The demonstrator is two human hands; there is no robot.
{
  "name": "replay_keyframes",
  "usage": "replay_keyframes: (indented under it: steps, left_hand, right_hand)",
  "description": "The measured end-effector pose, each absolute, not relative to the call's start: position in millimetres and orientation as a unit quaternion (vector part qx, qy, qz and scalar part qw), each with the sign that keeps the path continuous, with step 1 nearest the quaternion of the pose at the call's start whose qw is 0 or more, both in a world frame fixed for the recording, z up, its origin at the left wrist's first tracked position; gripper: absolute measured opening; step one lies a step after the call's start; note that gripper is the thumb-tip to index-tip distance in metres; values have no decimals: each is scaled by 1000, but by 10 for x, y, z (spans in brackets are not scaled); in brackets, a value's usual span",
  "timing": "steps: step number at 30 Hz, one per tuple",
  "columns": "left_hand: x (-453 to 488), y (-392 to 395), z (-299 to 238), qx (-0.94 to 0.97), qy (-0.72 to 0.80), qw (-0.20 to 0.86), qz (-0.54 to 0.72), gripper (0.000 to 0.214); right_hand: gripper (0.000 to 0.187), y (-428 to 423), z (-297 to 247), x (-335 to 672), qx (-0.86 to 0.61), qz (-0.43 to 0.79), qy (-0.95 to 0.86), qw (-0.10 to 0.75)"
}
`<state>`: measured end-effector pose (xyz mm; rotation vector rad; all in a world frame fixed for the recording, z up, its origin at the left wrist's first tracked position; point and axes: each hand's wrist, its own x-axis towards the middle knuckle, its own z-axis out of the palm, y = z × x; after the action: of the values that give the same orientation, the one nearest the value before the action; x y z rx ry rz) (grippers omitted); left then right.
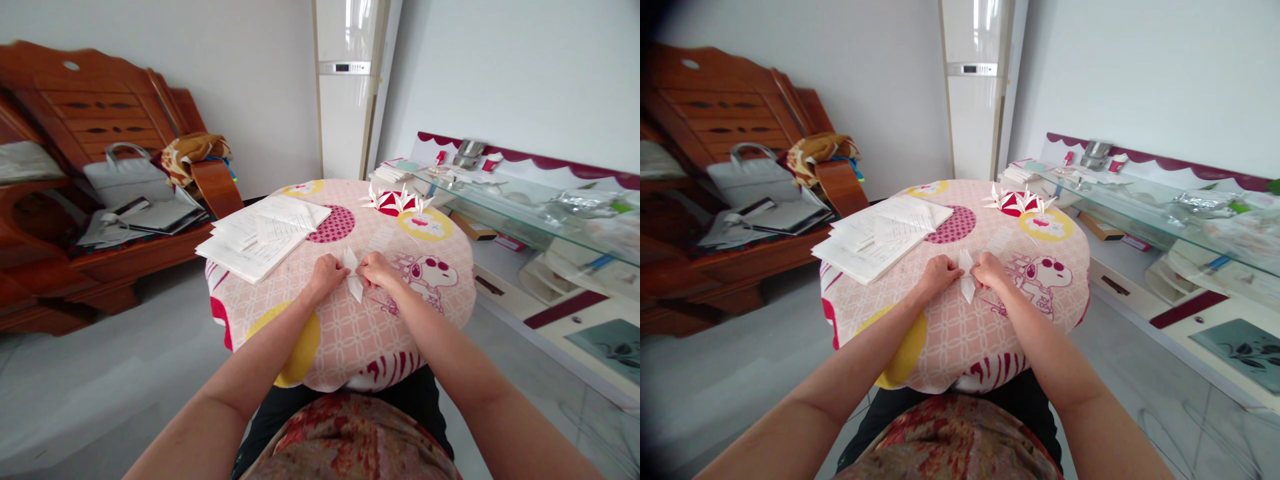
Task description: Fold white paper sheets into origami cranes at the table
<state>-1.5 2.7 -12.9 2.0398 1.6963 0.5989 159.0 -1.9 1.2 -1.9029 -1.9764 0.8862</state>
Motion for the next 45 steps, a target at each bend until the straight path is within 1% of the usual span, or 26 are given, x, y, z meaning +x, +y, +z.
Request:
replay_keyframes:
  steps: [4,11,18,20,22,24,27,30,38,45]
  left_hand:
    - [-13,42,-134,734,613,207,208,23]
    - [-13,65,-167,733,614,209,206,25]
    - [10,12,-265,737,609,157,249,13]
    - [1,-20,-293,748,586,135,281,8]
    - [-14,-50,-311,774,544,117,304,9]
    - [-29,-73,-321,805,503,104,296,7]
    - [-45,-87,-327,832,479,92,264,17]
    - [-50,-81,-339,840,469,73,263,22]
    - [-67,-94,-395,868,437,51,232,27]
    - [-95,-146,-378,880,419,56,219,26]
  right_hand:
    - [31,-29,2,1576,-661,286,-682,129]
    - [31,2,-45,1568,-666,293,-671,142]
    - [29,6,-50,1563,-670,287,-671,138]
    - [28,-2,-48,1560,-666,281,-675,144]
    - [27,-9,-46,1556,-666,281,-675,147]
    - [26,-11,-47,1552,-669,289,-668,149]
    - [26,0,-58,1549,-674,301,-658,150]
    - [27,18,-76,1549,-670,295,-665,148]
    - [23,0,-68,1546,-675,293,-661,149]
    - [27,-32,-38,1548,-680,275,-665,142]
